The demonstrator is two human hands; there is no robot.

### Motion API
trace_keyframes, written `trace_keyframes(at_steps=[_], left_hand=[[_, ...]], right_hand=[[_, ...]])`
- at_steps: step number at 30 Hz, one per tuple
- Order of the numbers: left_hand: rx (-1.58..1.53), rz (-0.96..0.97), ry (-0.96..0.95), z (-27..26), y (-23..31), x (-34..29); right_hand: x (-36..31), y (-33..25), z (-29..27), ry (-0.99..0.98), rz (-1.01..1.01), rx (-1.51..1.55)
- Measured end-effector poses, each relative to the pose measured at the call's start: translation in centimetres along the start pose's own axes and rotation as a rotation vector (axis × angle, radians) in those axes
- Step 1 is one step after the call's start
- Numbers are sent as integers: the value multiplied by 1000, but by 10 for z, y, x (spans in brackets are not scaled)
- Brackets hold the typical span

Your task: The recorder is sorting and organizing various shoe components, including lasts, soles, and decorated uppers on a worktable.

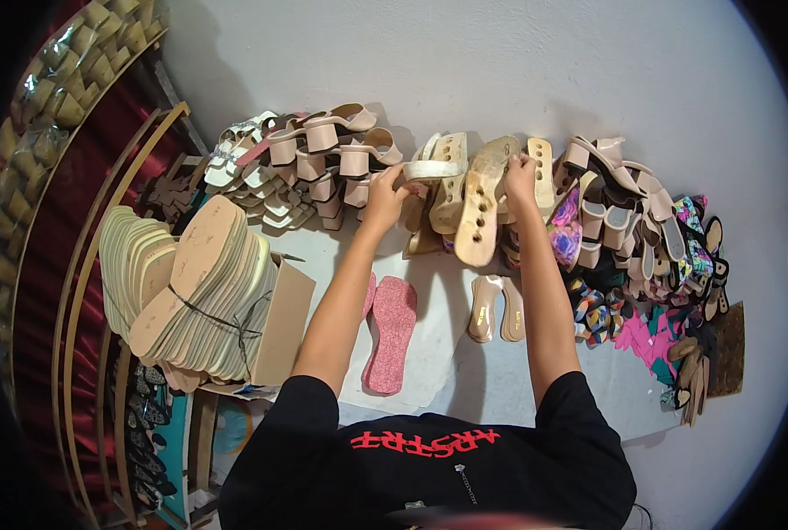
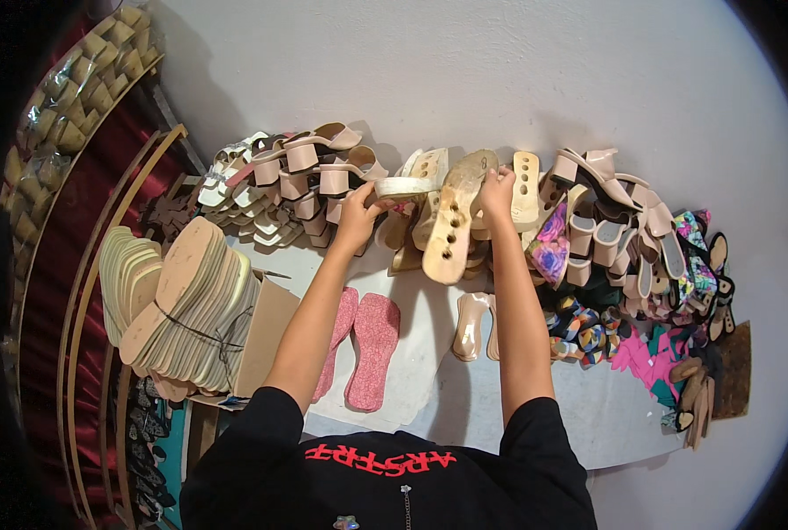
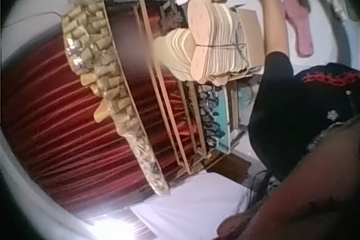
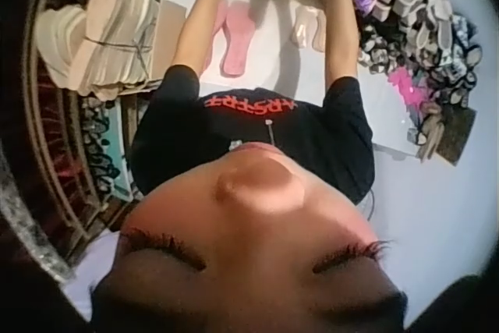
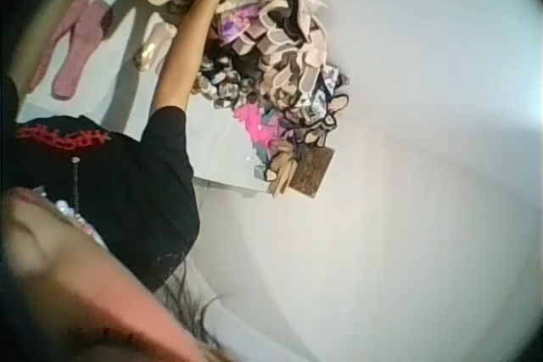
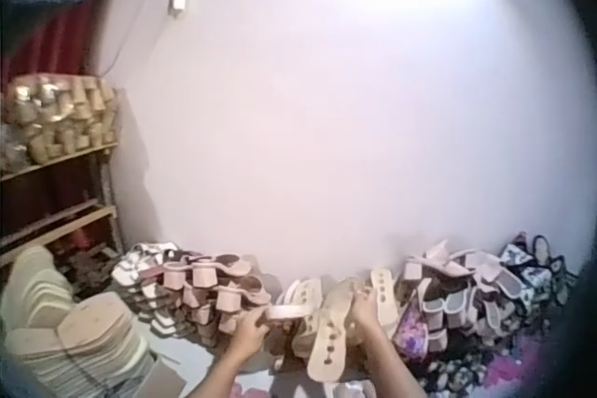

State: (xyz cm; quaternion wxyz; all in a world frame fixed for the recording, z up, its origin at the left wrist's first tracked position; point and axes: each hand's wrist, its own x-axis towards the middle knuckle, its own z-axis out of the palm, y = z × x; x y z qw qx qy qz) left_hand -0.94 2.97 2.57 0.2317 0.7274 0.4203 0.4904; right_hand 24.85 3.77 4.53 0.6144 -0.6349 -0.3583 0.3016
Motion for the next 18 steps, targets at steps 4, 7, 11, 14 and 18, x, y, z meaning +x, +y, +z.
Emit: trace_keyframes(at_steps=[4,7,11,14,18], left_hand=[[-29,-53,91,3,-12,-8],[-99,-82,170,-9,-1,-15],[-217,-55,287,-29,6,-24],[-301,-105,291,-37,25,-33],[-350,-119,300,-47,13,-49]], right_hand=[[3,-4,9,102,-283,-165],[11,-4,19,97,-282,-289],[14,1,57,34,-265,-418],[43,40,75,0,-202,-459],[50,60,101,-24,-112,-507]])
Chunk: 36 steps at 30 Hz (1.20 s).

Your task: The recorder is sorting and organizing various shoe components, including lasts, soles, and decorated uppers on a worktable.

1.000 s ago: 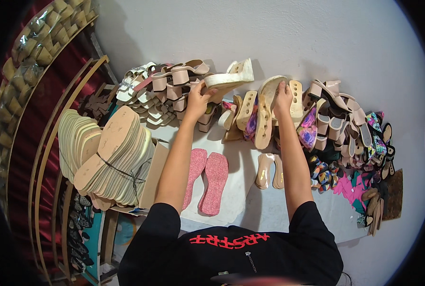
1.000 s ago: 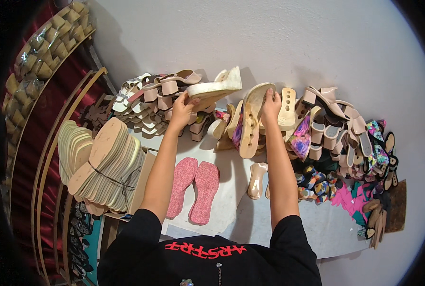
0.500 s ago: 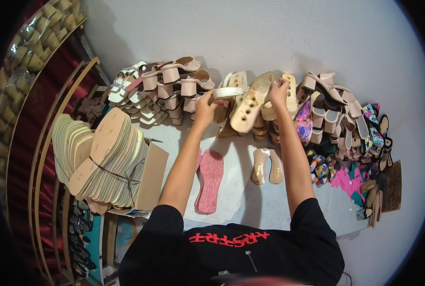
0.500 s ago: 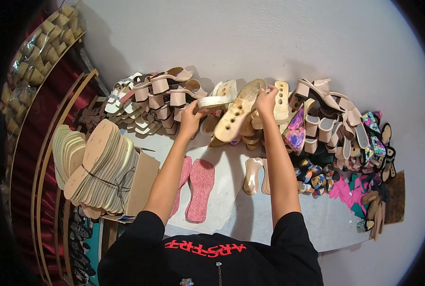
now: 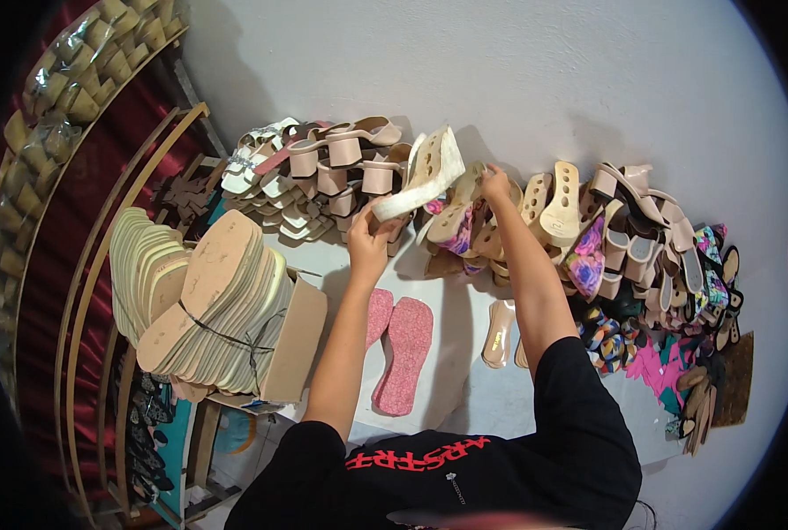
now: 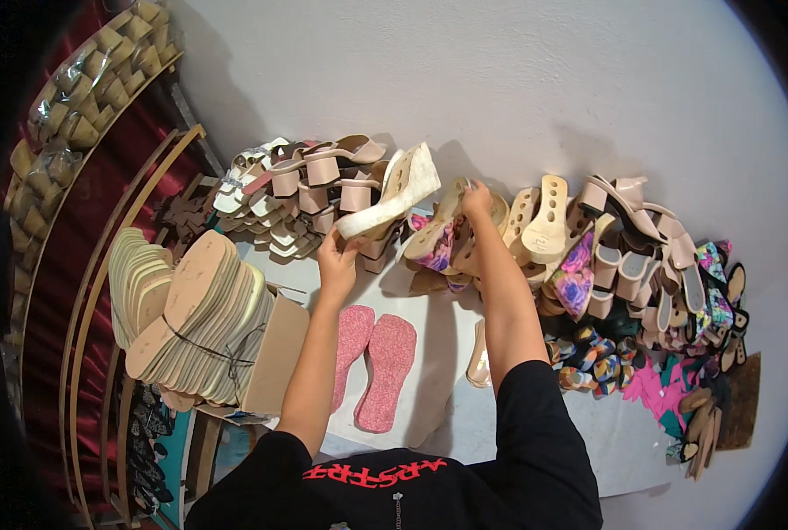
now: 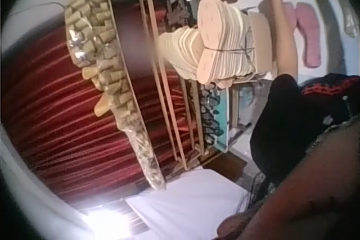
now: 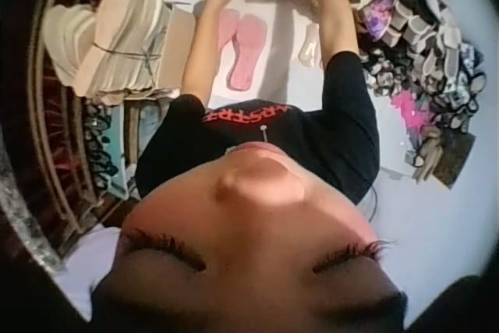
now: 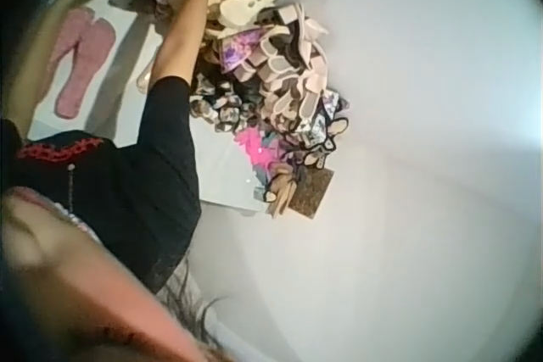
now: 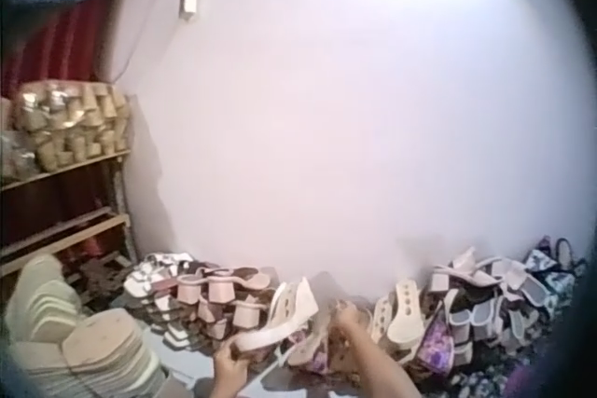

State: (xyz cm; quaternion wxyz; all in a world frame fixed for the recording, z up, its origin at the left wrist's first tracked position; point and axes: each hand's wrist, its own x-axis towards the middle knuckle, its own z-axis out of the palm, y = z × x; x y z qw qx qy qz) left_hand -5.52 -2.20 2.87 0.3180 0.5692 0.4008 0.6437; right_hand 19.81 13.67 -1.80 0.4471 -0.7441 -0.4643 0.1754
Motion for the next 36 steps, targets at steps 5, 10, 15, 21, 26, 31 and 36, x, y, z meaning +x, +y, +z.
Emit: trace_keyframes(at_steps=[5,10,15,21,26,31,36], left_hand=[[9,14,0,-3,-23,-6],[-87,-21,53,-12,-4,-10],[-90,-75,79,-8,-6,-7],[-120,-32,88,-13,-4,-13],[-73,-29,85,-18,4,-16],[-147,-50,72,-22,17,-14],[-150,-20,103,-33,32,-14]], right_hand=[[15,21,0,149,-209,-297],[-67,-41,-16,-655,-362,-200],[-109,-32,-39,-514,-667,-333],[-101,-38,-53,-467,-580,-444],[-154,-39,-11,69,-854,-1076],[-167,-6,29,139,-1103,-1151],[-164,-24,8,-51,-992,-913]])
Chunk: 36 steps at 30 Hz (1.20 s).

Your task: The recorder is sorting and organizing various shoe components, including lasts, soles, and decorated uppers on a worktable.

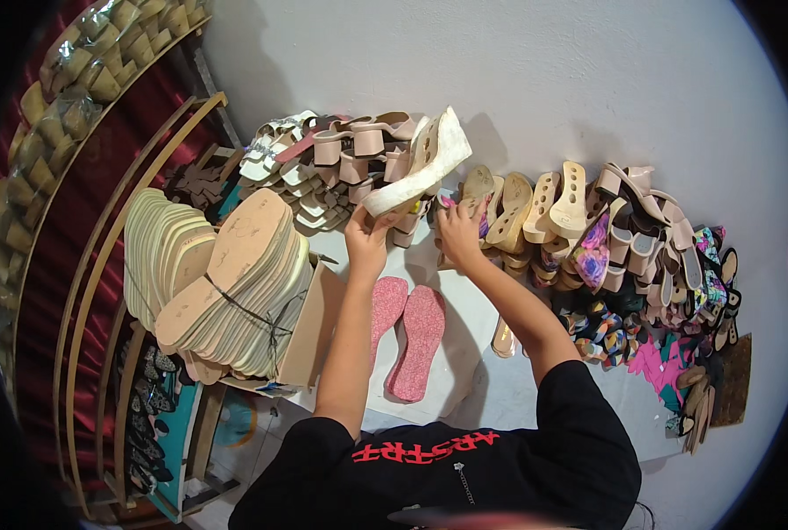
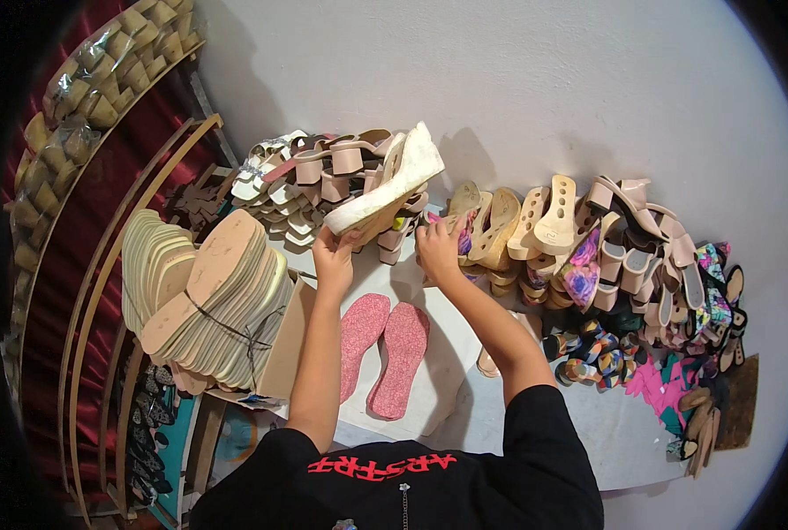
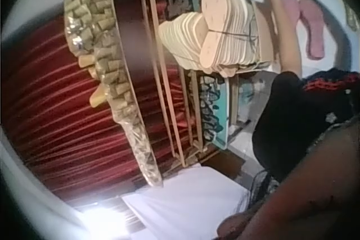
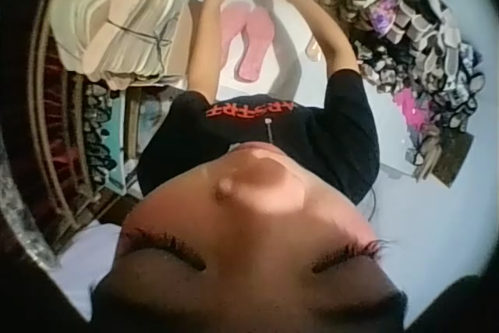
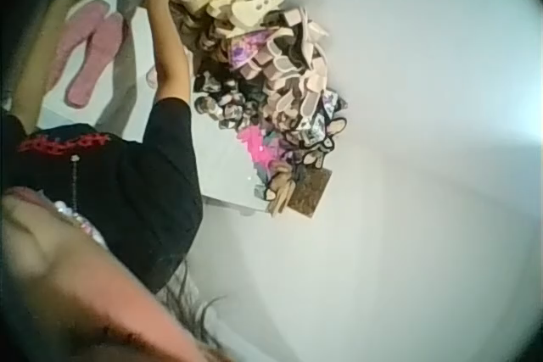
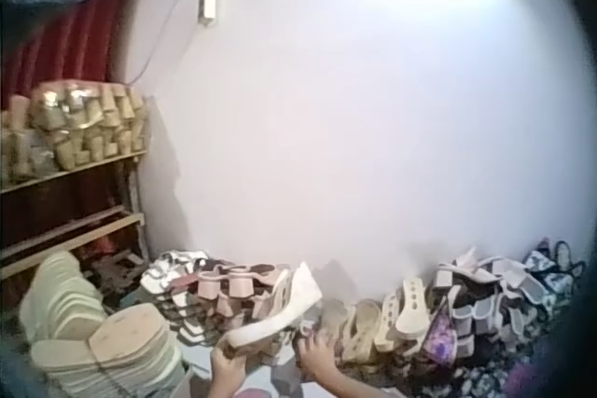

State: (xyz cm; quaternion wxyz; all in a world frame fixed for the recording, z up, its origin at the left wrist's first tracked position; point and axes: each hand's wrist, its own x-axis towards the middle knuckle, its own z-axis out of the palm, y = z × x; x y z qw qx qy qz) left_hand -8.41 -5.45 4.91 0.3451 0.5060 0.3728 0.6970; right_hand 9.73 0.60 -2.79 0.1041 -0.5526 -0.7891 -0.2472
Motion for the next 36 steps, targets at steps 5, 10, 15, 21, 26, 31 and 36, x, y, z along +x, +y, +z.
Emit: trace_keyframes(at_steps=[5,10,15,21,26,31,36], left_hand=[[-5,-46,-14,-7,8,-1],[-55,-32,-1,-6,10,2],[-17,8,15,-12,10,2],[-82,3,63,-18,5,1],[-97,-13,37,-15,5,0],[-76,19,34,-15,4,-7],[-61,-38,-27,-3,15,-30]], right_hand=[[4,11,-34,-140,41,159],[9,17,-33,49,124,228],[31,48,-31,-108,127,403],[20,39,-48,80,-83,345],[4,30,-80,12,-23,620],[-46,54,-98,179,272,1031],[-123,87,-82,522,681,1399]])
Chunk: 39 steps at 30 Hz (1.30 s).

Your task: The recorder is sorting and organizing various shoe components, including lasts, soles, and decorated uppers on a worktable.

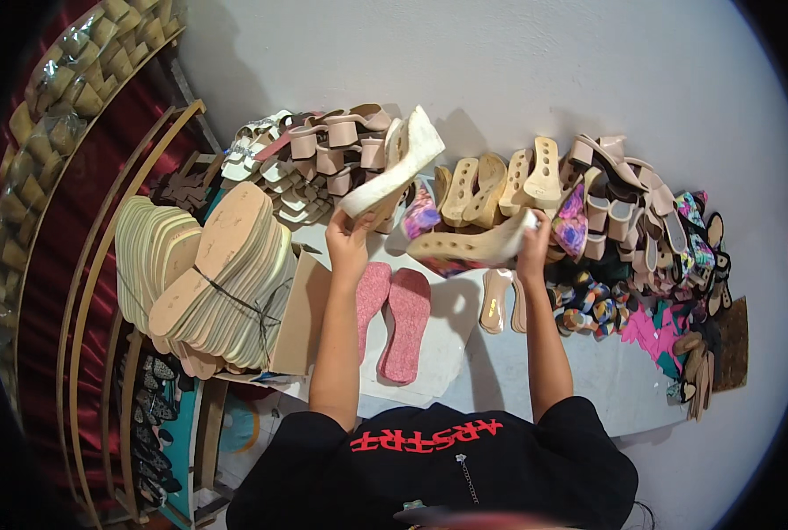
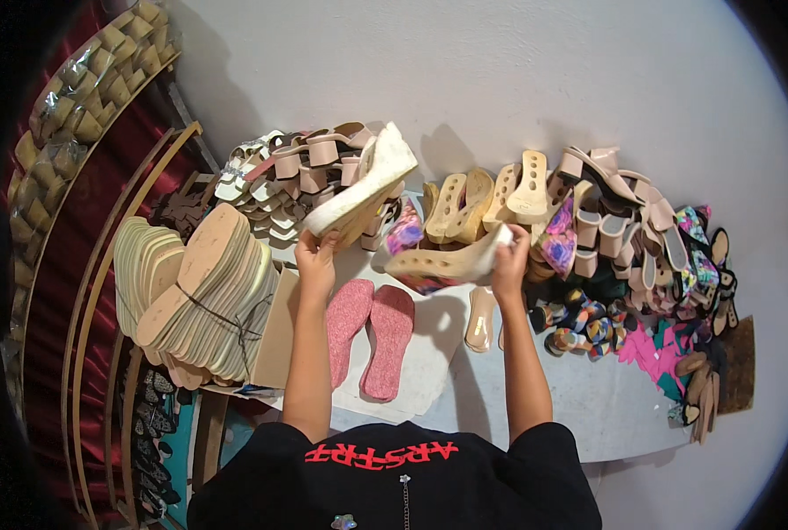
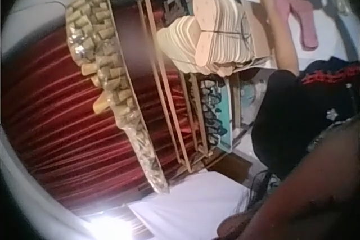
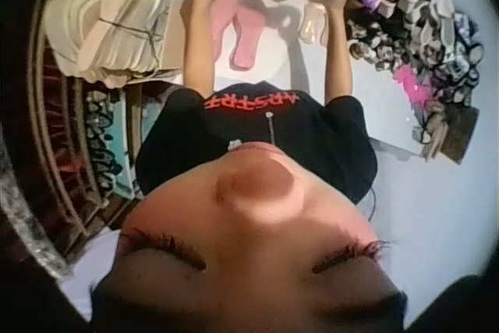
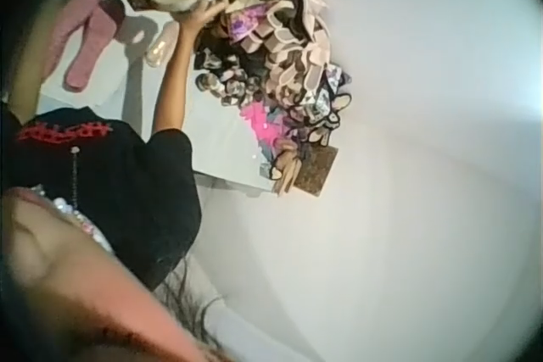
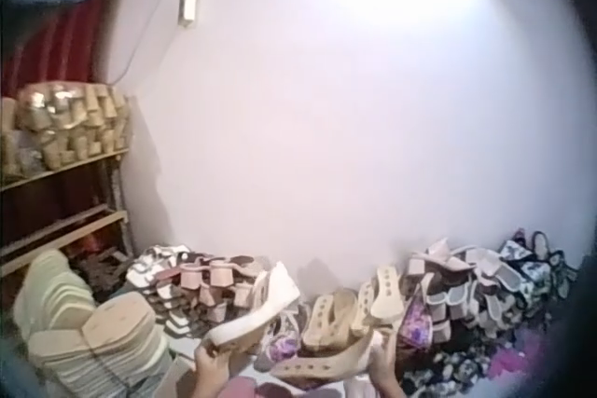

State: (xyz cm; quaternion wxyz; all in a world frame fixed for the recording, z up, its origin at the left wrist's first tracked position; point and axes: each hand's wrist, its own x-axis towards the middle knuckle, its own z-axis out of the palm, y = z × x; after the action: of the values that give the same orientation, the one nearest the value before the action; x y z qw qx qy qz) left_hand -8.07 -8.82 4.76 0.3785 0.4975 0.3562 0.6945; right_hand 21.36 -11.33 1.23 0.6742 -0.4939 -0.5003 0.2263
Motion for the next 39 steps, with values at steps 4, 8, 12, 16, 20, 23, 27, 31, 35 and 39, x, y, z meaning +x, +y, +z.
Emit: trace_keyframes(at_steps=[4,8,12,16,20,23,27,31,35,39], left_hand=[[90,-40,-116,22,15,-38],[316,2,-256,26,-4,-94],[503,163,-433,30,0,-150],[585,239,-529,31,-25,-204],[655,307,-625,31,-48,-233],[680,289,-669,27,-60,-250],[773,174,-809,32,-49,-260],[968,-66,-896,33,-39,-268],[929,-35,-1042,39,-42,-249],[641,-338,-860,45,-69,-169]], right_hand=[[-33,12,-46,203,207,540],[-63,10,-97,247,295,511],[-72,-4,-155,236,288,561],[-74,-27,-196,293,214,464],[-78,-29,-226,296,201,361],[-79,-30,-228,223,202,397],[-89,6,-219,187,284,69],[-84,16,-169,-2,590,-29],[-74,54,-157,-122,720,-62],[-62,70,-138,-216,695,-368]])
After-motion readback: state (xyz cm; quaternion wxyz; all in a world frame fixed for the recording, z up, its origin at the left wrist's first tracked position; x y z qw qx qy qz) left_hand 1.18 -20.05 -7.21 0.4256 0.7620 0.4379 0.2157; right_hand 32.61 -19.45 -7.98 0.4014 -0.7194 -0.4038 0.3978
